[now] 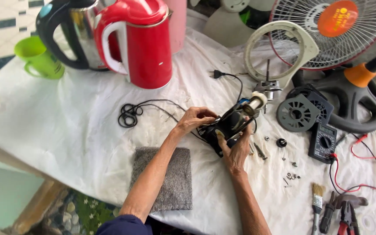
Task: The person assembles a small electric motor onto a black metal bracket. They insert the motor, align it, and then use a screwdriver to tighten screws, securing the motor in place. The person also handles a white plastic component and various small screws during the process.
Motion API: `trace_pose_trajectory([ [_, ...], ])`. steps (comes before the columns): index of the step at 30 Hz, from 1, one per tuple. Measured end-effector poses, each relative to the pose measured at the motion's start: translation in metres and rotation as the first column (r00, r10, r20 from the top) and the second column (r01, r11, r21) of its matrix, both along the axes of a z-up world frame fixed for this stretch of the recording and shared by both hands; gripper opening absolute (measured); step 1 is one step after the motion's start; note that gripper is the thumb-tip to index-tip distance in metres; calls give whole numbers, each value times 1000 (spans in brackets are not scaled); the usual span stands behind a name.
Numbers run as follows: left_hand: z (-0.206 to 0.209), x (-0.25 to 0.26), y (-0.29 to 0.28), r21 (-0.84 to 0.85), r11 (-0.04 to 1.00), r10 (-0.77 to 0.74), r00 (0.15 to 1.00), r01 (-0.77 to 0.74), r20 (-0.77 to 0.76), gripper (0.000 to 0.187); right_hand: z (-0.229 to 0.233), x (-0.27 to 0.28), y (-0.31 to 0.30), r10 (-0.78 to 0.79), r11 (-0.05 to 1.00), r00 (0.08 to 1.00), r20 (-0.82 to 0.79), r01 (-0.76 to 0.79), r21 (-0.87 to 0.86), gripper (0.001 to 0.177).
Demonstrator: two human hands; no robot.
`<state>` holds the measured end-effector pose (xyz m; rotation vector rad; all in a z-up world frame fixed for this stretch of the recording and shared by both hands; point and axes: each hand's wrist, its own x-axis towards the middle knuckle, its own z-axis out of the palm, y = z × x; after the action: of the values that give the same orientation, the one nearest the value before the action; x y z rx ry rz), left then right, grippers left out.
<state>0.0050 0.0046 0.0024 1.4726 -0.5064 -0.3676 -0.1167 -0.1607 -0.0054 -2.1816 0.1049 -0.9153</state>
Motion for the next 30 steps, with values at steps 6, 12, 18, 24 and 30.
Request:
trace_pose_trajectory([
  [6, -17, 41, -13, 234, 970, -97, 988, 67, 117, 21, -23, 3, -5, 10, 1000, 1000, 4, -10, 20, 115],
  [12, 4, 102, -45, 435, 875, -331, 919, 213, 215, 35, -21, 4, -6, 30, 998, 1000, -1, -30, 63, 115],
  [18, 13, 137, -78, 627, 698, -508, 856, 346, 93, 52, -30, 6, -7, 12, 998, 1000, -28, -10, 67, 116],
  [24, -43, 154, -114, 715, 662, -536, 809, 224, 242, 34, -33, 5, -9, 16, 995, 998, -54, -10, 96, 118],
  [30, -82, 163, -128, 708, 655, -565, 793, 265, 226, 21, -27, 5, -9, 25, 994, 998, -51, -19, 108, 115],
])
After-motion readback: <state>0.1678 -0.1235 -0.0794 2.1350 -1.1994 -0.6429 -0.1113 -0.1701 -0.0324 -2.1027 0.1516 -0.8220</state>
